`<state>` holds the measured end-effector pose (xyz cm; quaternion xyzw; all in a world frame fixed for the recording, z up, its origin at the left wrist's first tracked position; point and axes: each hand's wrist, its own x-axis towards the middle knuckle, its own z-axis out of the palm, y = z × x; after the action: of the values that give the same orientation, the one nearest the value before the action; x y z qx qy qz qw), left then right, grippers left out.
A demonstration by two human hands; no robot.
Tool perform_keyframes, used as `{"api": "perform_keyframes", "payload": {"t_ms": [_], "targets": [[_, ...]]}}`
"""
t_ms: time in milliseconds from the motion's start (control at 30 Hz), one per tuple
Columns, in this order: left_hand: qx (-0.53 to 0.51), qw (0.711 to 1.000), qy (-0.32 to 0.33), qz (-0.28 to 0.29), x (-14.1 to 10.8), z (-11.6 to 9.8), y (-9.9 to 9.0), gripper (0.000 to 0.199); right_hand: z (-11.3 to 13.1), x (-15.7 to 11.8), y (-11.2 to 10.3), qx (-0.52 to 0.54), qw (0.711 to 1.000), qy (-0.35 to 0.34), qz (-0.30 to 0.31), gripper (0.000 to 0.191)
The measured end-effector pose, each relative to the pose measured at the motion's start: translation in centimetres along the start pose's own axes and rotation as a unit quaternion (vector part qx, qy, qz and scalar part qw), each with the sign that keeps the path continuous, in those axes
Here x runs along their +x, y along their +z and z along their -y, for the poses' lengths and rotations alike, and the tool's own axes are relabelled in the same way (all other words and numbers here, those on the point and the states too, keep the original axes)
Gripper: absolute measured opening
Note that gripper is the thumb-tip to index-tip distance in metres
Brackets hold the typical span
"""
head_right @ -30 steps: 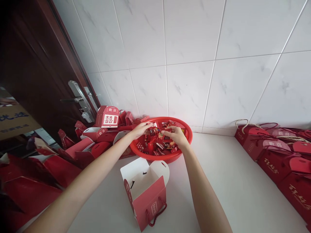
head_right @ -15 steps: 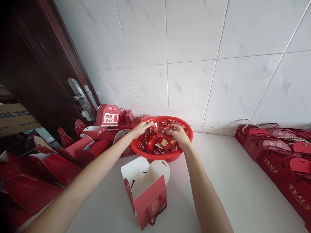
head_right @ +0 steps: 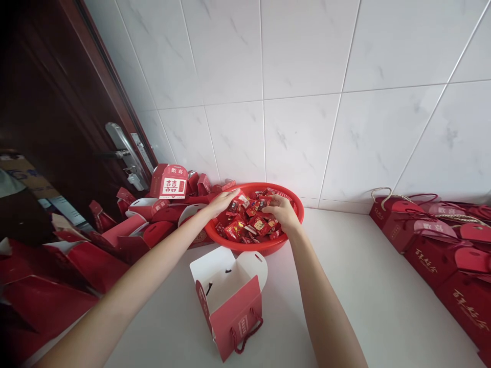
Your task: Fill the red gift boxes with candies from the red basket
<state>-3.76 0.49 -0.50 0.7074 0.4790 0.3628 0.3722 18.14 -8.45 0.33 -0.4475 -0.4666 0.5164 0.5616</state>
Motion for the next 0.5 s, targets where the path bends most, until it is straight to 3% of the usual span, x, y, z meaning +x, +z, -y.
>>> {"api": "perform_keyframes", "payload": {"t_ms": [167,400,500], "targets": [[0.038,0.999,-0.023,0.009,-0.4,-1.1,0.0,0.059,0.1,-0.1,0.1,0.003,1.000,0.008,-0.005,0.032],[0.029,0.999,-0.037,-0.009,0.4,0.3,0.2,0.058,-0.1,-0.1,0.0,0.008,1.000,0.004,0.008,0.030],[-0.011,0.998,-0.065,0.022,0.4,0.3,0.2,0.057,-0.2,0.0,-0.1,0.009,1.000,0.001,0.008,0.031]]}}
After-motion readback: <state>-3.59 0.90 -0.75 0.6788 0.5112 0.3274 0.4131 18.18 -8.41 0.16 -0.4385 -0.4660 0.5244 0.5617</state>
